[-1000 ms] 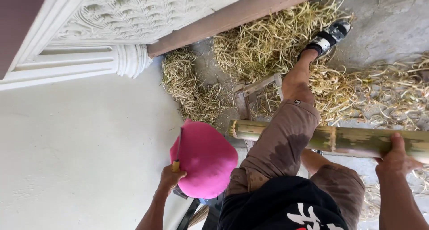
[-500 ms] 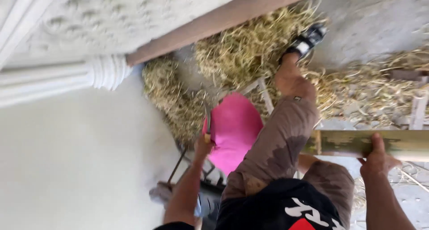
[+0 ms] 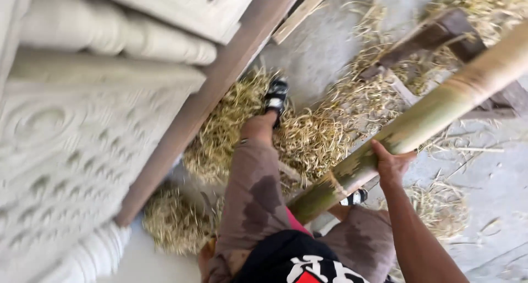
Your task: Scraping and shaping a bamboo pole using a curved knife.
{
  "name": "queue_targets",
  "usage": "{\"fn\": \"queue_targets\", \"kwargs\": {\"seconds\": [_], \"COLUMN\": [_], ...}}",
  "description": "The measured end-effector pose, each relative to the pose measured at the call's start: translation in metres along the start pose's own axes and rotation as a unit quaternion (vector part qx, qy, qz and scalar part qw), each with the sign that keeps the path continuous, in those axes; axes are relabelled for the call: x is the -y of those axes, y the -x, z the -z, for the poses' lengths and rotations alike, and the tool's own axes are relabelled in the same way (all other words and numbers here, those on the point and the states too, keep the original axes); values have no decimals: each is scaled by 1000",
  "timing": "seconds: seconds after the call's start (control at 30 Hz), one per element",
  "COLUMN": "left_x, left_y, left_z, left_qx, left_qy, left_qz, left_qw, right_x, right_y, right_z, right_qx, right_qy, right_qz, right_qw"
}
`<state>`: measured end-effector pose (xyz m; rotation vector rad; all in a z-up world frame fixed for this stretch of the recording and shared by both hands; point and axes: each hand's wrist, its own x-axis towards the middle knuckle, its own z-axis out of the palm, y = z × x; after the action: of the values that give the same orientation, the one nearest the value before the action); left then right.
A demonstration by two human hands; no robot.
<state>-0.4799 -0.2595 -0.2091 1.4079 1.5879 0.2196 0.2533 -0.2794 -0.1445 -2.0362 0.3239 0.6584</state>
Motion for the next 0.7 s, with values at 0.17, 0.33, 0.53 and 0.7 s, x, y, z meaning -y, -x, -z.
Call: {"fn": "queue_targets", "kwargs": {"seconds": [0.17,0.33,0.53,0.7], "left_x": [-194,-358,-458,-458], "left_y": [-150,-258,-250,-216], "left_z": [32,-36,-107,-131], "left_qx": [-55,-38,4,90], "left_qy": [-346,-284,-65,-49], "left_qz": [-14,-203,-343,-412], "left_qw": [936,936,937,905], "right_x": [8,28,15,-45], "right_y": [19,31,36,105], "right_z": [-10,-10,0,-38], "right_qx": [-41,-51,20,-7], "right_qy": [-8,-16,-85,5], "right_qz": [50,11,-70,-41], "right_qw": [998,998,994,999]}}
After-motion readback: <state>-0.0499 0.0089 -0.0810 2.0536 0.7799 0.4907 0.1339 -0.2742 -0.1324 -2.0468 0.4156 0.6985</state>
